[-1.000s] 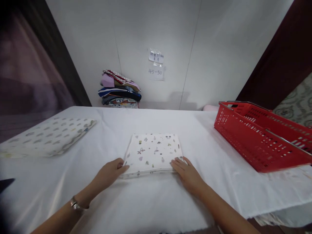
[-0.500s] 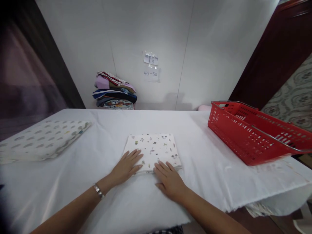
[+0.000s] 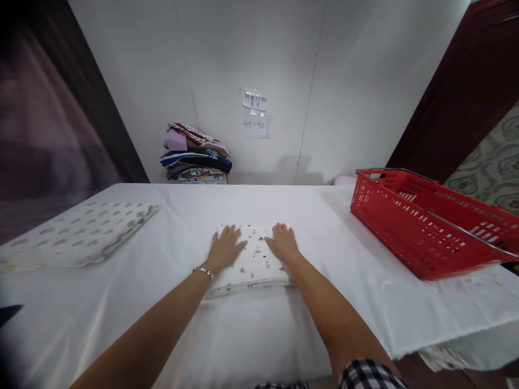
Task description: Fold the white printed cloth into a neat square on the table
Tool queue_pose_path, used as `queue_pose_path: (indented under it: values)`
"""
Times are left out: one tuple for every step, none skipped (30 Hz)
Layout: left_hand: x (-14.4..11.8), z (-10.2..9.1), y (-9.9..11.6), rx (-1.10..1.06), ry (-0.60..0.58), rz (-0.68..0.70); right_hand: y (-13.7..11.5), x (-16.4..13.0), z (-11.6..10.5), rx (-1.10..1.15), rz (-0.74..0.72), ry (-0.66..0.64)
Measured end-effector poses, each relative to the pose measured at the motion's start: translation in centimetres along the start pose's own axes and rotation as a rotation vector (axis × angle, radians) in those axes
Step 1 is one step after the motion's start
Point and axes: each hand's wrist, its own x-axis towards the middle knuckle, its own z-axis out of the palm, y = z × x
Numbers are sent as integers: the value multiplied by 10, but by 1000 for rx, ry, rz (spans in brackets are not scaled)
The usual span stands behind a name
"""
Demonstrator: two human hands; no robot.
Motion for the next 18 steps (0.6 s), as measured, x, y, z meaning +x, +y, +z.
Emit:
queue_pose_path:
  values:
    - [-1, 4, -2, -4, 1, -5, 4, 1, 5, -19, 11, -2]
    - [-2, 6, -3, -5, 1, -6, 7, 0, 9, -33, 9, 1]
    - [-2, 7, -3, -3, -2, -9, 9, -1, 13, -42, 6, 5]
    - [-2, 6, -2, 1, -12, -14, 9, -1, 15, -49, 7, 7]
    - [0, 5, 0, 4, -32, -23, 10, -2, 16, -54, 9, 11]
    - [3, 3, 1, 6, -55, -37, 9, -2, 17, -59, 13, 12]
    - [6, 1, 3, 7, -72, -52, 9, -1, 17, -64, 17, 8]
    - [9, -1, 3, 6, -82, -67, 8, -1, 18, -69, 20, 1]
    - [12, -2, 3, 4, -86, -79, 8, 0, 17, -72, 22, -6]
    - [14, -2, 2, -1, -81, -88, 8, 0, 17, -73, 22, -12]
    - [15, -2, 0, -6, -66, -93, 8, -1, 17, -69, 23, -17]
    - [15, -1, -2, -13, -47, -95, 8, -1, 17, -63, 20, -22]
    - [14, 0, -4, -21, -33, -96, 9, -2, 16, -55, 13, -23]
    - [13, 2, -6, -29, -19, -97, 10, -2, 15, -47, 6, -25]
    - [11, 3, -8, -34, -5, -97, 10, -1, 13, -36, 2, -32]
    - [10, 4, -9, -36, 7, -95, 9, 0, 10, -25, 5, -45]
    - [9, 5, -9, -37, 12, -93, 8, 2, 7, -11, 15, -64]
    - [9, 6, -9, -36, 11, -91, 4, 4, 4, 5, 32, -86]
